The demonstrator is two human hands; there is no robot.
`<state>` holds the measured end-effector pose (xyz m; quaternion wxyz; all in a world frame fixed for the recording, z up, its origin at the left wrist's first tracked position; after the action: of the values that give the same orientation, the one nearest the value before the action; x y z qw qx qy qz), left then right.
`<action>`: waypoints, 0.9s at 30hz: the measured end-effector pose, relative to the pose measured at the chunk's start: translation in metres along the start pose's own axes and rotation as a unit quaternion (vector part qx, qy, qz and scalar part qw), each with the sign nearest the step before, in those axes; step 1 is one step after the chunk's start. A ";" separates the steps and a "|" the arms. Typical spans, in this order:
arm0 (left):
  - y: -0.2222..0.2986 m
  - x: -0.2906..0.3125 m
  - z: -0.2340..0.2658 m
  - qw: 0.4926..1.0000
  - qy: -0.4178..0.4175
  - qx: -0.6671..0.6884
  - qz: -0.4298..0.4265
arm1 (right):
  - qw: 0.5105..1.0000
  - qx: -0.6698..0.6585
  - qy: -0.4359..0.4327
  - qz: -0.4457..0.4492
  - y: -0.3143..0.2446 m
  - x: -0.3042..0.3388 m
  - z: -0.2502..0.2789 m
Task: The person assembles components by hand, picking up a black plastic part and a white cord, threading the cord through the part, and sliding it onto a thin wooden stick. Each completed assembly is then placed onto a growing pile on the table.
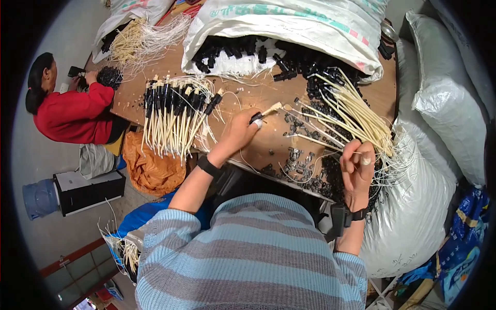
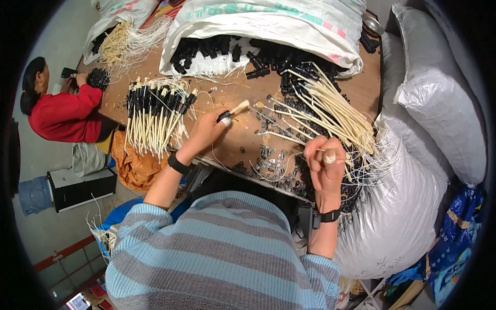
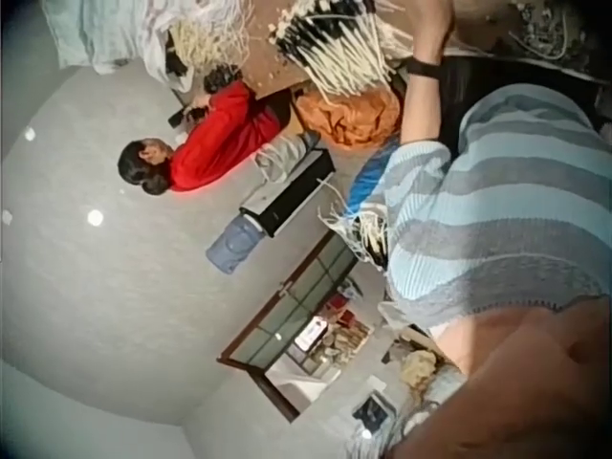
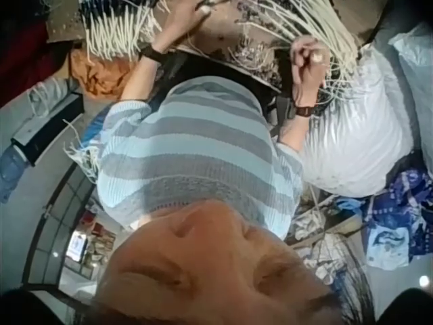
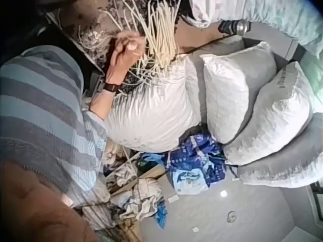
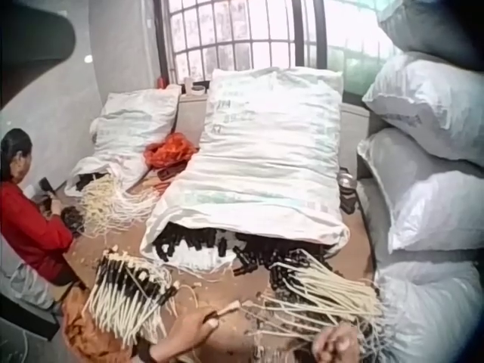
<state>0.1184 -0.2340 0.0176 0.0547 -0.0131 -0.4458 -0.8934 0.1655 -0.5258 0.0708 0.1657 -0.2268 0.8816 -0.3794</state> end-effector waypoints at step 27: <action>0.047 0.003 -0.044 0.980 -0.176 0.048 -0.085 | 0.697 0.714 -0.012 0.060 0.062 -0.005 -0.035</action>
<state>0.1220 -0.2973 0.0287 -0.1006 -0.1294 -0.4901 -0.8561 0.1368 -0.4644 0.0485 0.3103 0.0084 0.3553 -0.8817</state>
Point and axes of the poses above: each hand's wrist, its own x-axis away from the middle knuckle, its own z-axis out of the back of the hand, y = z × x, the point moved 4 cm from there along -x, towards the middle knuckle, and after that the axes turned 4 degrees about x, right-handed, at the moved point
